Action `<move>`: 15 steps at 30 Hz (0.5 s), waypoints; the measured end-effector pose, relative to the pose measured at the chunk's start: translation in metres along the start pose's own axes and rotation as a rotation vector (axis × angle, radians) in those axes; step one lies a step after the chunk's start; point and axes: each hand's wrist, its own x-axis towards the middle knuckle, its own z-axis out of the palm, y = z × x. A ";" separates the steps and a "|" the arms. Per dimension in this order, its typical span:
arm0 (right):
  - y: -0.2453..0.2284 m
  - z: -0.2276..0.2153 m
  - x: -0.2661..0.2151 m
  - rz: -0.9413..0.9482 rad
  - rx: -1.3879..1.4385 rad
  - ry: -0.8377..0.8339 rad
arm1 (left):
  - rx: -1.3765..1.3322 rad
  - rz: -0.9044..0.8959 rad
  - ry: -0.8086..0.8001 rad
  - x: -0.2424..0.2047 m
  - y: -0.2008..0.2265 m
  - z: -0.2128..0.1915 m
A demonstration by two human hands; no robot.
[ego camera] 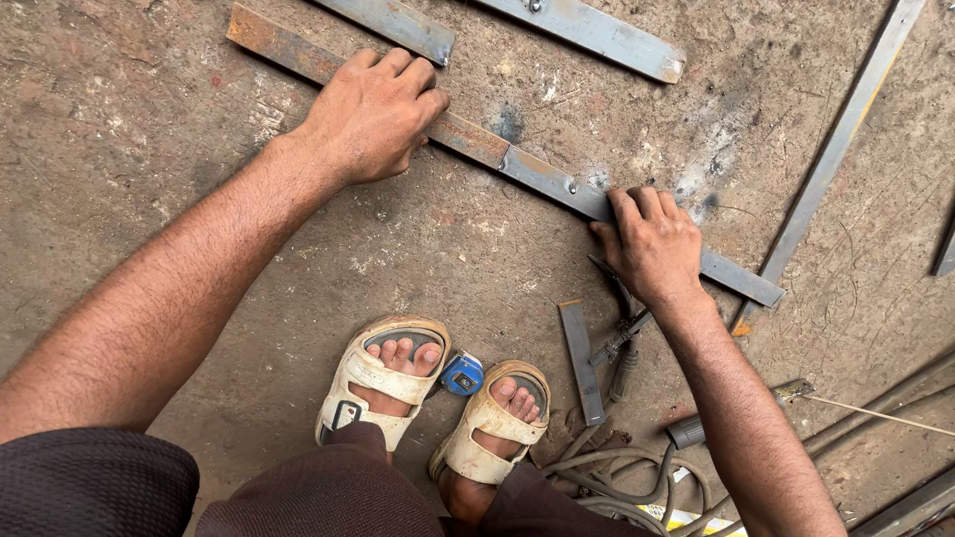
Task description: The person aligns metal bars on the floor and uses a welding torch to join them. They repeatedly position the bars, weld the joints, and inspect the connections while working on the ground.
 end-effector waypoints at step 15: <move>-0.003 0.000 0.001 0.013 0.003 -0.004 | 0.196 0.078 0.075 -0.005 0.005 0.001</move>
